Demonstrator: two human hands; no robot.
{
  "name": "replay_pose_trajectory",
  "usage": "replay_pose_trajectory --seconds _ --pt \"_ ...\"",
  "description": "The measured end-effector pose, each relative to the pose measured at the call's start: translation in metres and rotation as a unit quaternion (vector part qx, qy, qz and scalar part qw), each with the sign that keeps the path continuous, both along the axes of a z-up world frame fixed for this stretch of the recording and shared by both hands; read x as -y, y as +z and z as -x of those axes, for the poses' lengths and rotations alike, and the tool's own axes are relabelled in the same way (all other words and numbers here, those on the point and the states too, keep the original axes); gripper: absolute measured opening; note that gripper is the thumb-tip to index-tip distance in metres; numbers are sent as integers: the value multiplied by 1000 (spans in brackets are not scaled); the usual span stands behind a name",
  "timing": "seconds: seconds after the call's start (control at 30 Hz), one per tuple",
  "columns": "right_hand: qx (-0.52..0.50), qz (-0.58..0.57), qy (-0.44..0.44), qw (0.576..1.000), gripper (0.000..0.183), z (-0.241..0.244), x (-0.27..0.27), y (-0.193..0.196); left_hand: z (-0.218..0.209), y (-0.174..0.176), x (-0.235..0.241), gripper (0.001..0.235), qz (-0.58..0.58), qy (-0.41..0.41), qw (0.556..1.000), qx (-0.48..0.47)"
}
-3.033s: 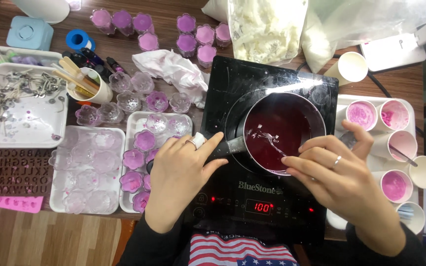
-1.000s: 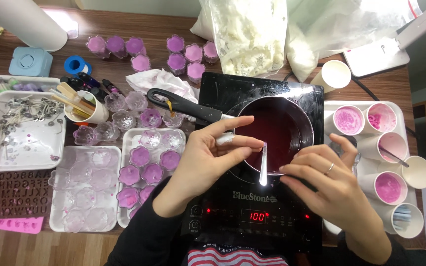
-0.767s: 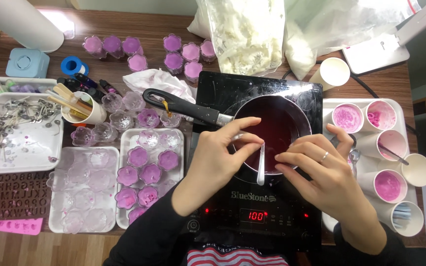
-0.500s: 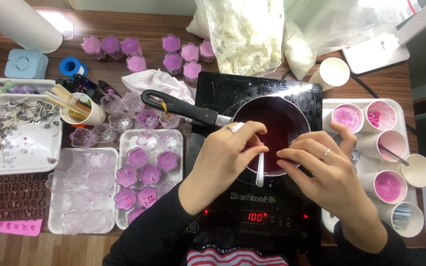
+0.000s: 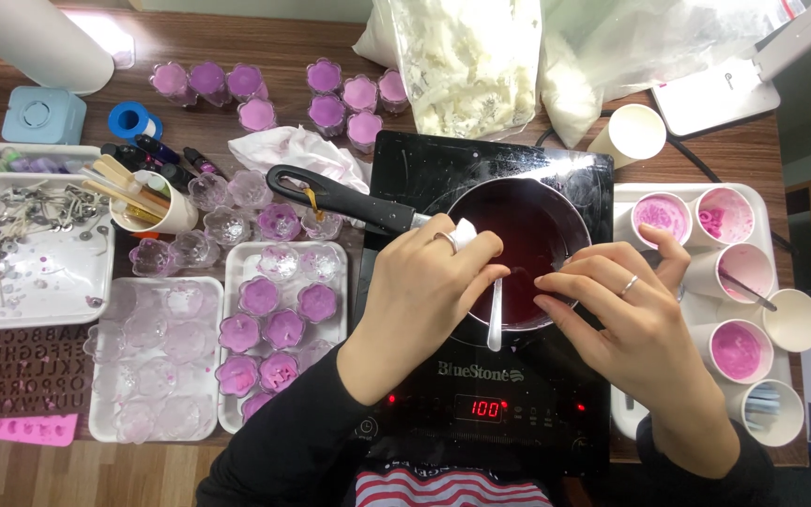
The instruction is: The person stirs dark red melted wax in a pot on a hot plate, then uses scissors to cut pieces of hardened purple wax into the pot while stirring. They also handle a flower-shaped silicone mold and dip a wick stick into the melted wax.
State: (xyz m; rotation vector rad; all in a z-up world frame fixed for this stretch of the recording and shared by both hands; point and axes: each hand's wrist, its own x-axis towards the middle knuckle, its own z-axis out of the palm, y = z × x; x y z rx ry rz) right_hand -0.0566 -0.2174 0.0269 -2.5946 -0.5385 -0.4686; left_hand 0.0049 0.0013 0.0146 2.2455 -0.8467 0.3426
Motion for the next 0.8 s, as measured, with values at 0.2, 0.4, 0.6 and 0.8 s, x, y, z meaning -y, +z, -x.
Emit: replay_pose_trajectory --seconds 0.2,0.4,0.6,0.8 --pt "5 -20 51 998 20 -3 -13 14 16 13 -13 19 50 -25 997 51" --pt "12 -14 171 985 25 -7 -45 43 47 38 -43 31 30 -13 999 -8" --pt "-28 -24 253 967 27 -9 -81 55 70 47 -83 31 83 22 996 0" --pt "-98 0 314 944 33 -19 -116 62 78 31 -121 27 95 43 995 4"
